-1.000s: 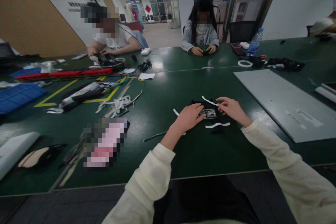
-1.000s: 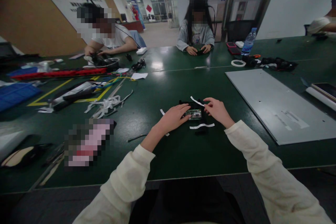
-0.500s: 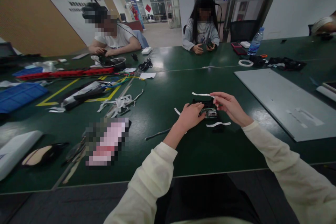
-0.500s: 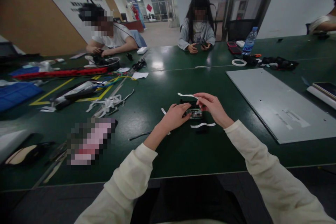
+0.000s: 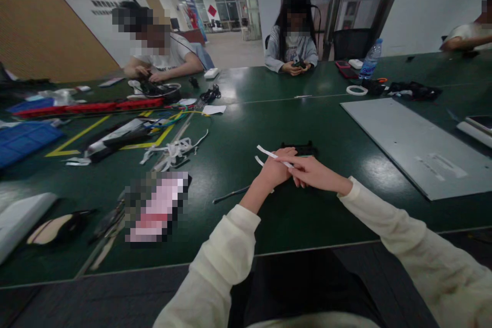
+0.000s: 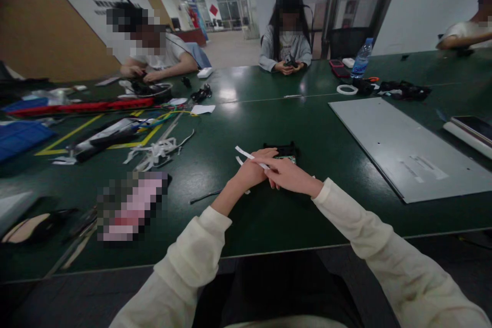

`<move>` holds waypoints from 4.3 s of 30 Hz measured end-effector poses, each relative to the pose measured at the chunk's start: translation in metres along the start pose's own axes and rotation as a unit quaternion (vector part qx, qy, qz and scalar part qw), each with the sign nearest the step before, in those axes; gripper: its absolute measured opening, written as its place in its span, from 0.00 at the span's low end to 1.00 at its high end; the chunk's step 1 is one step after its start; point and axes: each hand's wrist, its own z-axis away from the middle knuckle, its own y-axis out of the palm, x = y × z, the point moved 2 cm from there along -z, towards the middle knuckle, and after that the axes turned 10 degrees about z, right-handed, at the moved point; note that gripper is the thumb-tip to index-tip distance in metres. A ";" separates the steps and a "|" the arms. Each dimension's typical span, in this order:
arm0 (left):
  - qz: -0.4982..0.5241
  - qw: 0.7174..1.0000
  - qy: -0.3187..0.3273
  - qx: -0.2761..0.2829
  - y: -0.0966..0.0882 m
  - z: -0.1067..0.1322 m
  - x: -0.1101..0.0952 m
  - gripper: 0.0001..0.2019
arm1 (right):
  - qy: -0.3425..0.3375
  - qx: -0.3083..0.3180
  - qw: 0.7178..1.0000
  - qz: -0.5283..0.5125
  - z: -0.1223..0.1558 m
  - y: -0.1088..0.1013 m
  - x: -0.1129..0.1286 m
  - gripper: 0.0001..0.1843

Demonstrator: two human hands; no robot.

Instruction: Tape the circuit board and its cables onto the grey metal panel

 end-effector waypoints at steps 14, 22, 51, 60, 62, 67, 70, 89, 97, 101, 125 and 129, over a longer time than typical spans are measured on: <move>-0.121 0.991 0.053 0.015 0.001 0.002 -0.002 0.11 | -0.018 0.003 1.000 0.011 -0.010 -0.012 0.000 0.23; -0.067 0.997 0.049 -0.013 0.000 -0.001 -0.003 0.06 | -0.032 -0.043 0.995 -0.085 -0.009 -0.011 0.005 0.20; 0.017 0.996 0.057 -0.063 -0.003 -0.004 -0.004 0.13 | 0.090 -0.018 0.972 -0.217 0.017 -0.041 -0.008 0.27; 0.007 0.997 0.045 -0.057 -0.005 -0.007 -0.008 0.13 | 0.156 -0.158 0.952 0.210 0.061 -0.058 -0.058 0.21; 0.014 0.997 0.046 -0.058 -0.005 -0.007 -0.009 0.13 | 0.144 -0.147 0.949 0.240 0.066 -0.047 -0.059 0.22; 0.025 0.998 0.055 -0.035 -0.004 -0.006 -0.009 0.14 | 0.123 -0.133 0.958 0.223 0.068 -0.034 -0.056 0.21; 0.019 0.998 0.052 -0.026 -0.004 -0.005 -0.009 0.15 | 0.123 -0.111 0.967 0.195 0.069 -0.036 -0.058 0.19; 0.064 0.996 0.056 -0.012 -0.002 0.000 -0.006 0.07 | 0.010 -0.217 0.963 -0.162 0.016 0.005 0.039 0.16; 0.052 0.996 0.074 0.005 0.003 -0.006 0.003 0.14 | 0.067 -0.219 0.972 -0.050 0.003 0.043 0.028 0.16; 0.071 0.995 0.075 -0.019 0.006 -0.008 0.006 0.13 | 0.076 -0.157 0.984 -0.034 0.010 0.043 0.029 0.21; 0.009 0.995 0.082 0.054 -0.005 -0.003 -0.001 0.27 | 0.083 -0.065 0.992 -0.063 0.024 0.036 0.044 0.29; 0.013 0.996 0.074 0.038 -0.005 -0.002 -0.004 0.25 | 0.094 -0.091 0.991 -0.026 0.036 0.010 0.036 0.30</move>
